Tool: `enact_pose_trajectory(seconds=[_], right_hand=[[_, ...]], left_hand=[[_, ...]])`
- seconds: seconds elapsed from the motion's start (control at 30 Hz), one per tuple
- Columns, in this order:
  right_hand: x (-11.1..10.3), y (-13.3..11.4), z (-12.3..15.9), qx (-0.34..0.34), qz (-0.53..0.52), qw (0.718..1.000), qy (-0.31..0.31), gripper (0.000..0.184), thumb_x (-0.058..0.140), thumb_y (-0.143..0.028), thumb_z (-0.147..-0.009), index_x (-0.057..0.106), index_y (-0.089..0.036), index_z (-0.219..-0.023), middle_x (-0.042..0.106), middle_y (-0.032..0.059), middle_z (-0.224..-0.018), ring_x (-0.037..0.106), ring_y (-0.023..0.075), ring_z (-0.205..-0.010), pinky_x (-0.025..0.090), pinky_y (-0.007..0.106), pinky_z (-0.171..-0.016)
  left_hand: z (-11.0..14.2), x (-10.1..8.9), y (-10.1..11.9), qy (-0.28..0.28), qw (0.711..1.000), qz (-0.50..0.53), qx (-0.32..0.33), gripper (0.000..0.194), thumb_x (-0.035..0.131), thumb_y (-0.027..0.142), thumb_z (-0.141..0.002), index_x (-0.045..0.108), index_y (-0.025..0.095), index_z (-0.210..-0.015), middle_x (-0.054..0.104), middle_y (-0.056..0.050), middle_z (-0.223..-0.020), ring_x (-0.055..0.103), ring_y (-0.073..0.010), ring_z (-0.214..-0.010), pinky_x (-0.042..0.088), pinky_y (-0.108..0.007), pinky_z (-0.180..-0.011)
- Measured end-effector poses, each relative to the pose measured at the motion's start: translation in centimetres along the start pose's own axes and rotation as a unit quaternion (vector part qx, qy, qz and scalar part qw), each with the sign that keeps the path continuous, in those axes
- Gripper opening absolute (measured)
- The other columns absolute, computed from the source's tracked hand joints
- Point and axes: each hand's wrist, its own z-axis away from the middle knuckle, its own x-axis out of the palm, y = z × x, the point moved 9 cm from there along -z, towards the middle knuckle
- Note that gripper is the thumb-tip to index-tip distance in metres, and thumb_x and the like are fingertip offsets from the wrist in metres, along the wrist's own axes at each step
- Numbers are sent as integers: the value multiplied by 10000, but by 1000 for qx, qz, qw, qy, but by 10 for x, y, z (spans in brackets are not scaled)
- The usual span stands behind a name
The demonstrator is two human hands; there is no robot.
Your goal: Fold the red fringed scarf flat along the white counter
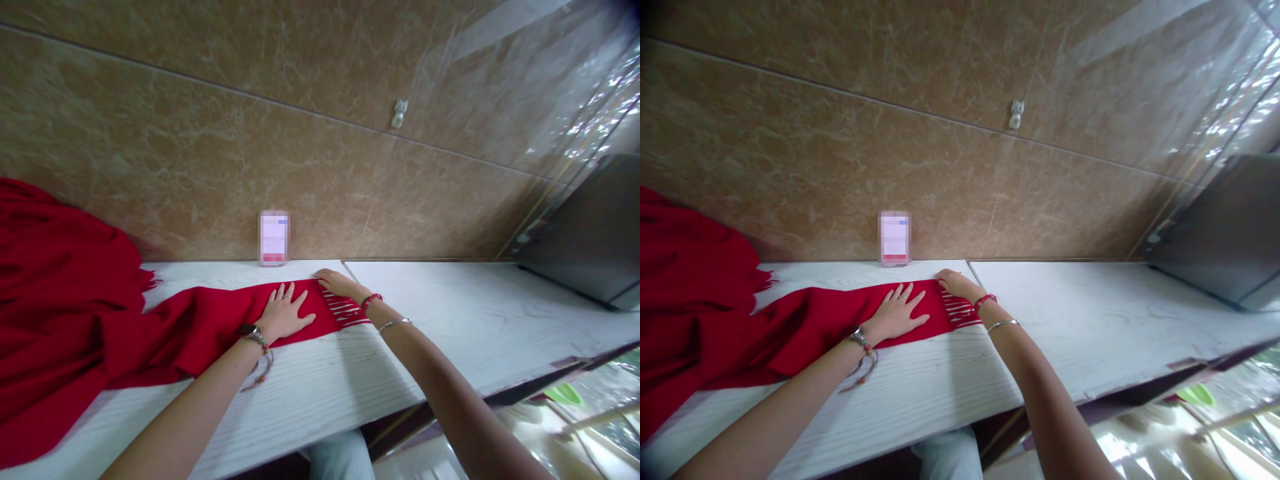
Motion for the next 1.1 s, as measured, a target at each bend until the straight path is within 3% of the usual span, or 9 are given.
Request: enact_pose_trajectory(seconds=[0.3,0.37,0.47,0.57,0.63,0.73,0.83,0.93,1.1], right_hand=[[-34,56,54,103,57,993,19,251,425,-110,-822,645,-112,-942,637,126,-922,580,194,-923,443,330,-841],[-41,46,60,113,60,991,40,282,414,-150,-840,609,-131,-1043,612,132,-1026,554,204,-993,429,355,-876],[-37,2,66,73,22,995,66,403,387,-264,-874,442,-156,-1259,482,143,-1256,447,221,-1155,387,396,-943],[-16,-41,81,8,-21,1000,9,481,329,-338,-898,304,-172,-1348,360,127,-1370,291,219,-1273,291,440,-1014],[-4,-42,95,24,-13,998,-49,461,254,-330,-917,277,-199,-1359,325,106,-1394,246,213,-1294,239,492,-1022],[-7,-12,116,99,36,991,-84,443,242,-289,-918,290,-209,-1351,302,107,-1404,233,230,-1297,213,557,-1000],[-31,2,125,112,46,992,-43,431,322,-278,-898,364,-178,-1315,354,131,-1373,241,239,-1293,242,521,-1009],[-48,-25,124,29,-19,999,-7,431,399,-298,-876,414,-165,-1286,384,120,-1357,271,211,-1284,300,410,-1019],[-40,-68,116,-66,-65,995,-36,261,425,-187,-855,623,-187,-1025,620,73,-1076,553,164,-1016,423,318,-914]], left_hand=[[2,-1,0,-8,1000,26,-6,763,262,714,-737,290,263,-1353,181,-91,-1450,123,-345,-1311,131,-482,-1018],[2,-1,0,-10,999,31,-4,767,262,711,-738,295,253,-1352,184,-97,-1448,119,-344,-1312,135,-480,-1018],[2,-1,0,-7,999,34,0,787,264,718,-729,303,237,-1351,191,-105,-1446,121,-349,-1310,131,-475,-1021],[2,-1,0,-9,1000,29,-1,797,257,727,-722,304,240,-1351,197,-106,-1445,126,-354,-1307,133,-473,-1021],[2,-1,0,-11,1000,26,-3,799,256,730,-719,303,244,-1351,198,-109,-1444,128,-358,-1306,135,-472,-1021],[2,-1,0,-13,1000,27,0,806,246,733,-719,295,240,-1355,191,-116,-1444,123,-361,-1306,134,-477,-1019],[2,-1,0,-16,999,31,3,802,242,728,-724,294,236,-1355,186,-115,-1446,120,-361,-1306,134,-480,-1018],[2,0,0,-14,999,31,6,798,249,724,-727,297,233,-1354,188,-120,-1445,123,-360,-1306,132,-477,-1019],[1,0,-1,-16,1000,10,4,772,247,707,-743,285,242,-1358,193,-111,-1445,123,-357,-1306,138,-465,-1023]])
